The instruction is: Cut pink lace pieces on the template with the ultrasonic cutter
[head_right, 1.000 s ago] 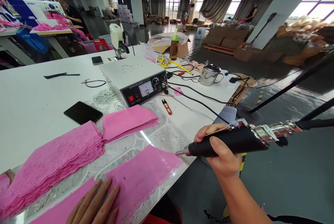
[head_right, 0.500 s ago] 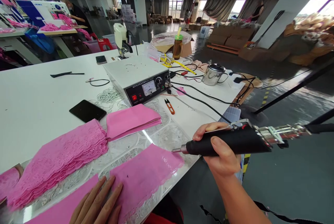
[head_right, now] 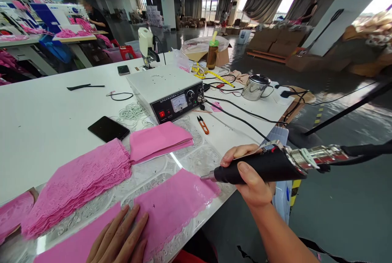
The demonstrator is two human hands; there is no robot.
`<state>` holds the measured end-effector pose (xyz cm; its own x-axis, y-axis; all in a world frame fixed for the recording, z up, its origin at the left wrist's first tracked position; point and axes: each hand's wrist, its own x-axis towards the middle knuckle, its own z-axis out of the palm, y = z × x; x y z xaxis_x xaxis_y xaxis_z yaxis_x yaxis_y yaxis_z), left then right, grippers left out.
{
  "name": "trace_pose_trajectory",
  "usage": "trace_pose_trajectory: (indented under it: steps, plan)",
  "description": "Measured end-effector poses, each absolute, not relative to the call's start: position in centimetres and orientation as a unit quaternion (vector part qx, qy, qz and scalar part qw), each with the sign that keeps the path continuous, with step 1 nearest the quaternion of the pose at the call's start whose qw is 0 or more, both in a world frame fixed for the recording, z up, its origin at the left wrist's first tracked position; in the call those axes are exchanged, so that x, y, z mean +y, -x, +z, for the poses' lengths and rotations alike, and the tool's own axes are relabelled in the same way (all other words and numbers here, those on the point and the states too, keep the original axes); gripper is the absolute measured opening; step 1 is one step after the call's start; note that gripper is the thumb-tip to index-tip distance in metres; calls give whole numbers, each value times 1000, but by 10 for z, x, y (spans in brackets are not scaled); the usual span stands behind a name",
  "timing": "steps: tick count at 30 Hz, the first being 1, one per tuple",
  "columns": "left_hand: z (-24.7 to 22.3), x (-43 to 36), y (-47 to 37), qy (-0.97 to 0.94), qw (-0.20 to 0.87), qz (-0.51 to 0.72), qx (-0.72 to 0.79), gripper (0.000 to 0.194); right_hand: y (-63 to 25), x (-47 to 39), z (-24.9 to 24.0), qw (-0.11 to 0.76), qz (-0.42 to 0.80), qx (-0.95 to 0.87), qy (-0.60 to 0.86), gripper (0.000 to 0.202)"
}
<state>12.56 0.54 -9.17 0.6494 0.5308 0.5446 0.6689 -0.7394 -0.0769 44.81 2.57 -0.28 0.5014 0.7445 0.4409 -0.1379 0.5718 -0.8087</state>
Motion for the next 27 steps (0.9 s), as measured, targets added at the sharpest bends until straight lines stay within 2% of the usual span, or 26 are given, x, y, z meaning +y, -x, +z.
trace_pose_trajectory:
  steps: [27]
  plan:
    - [-82,-5,-135,889,103,-242,-374,38,-434,43,-2,765,274,-434,388,13]
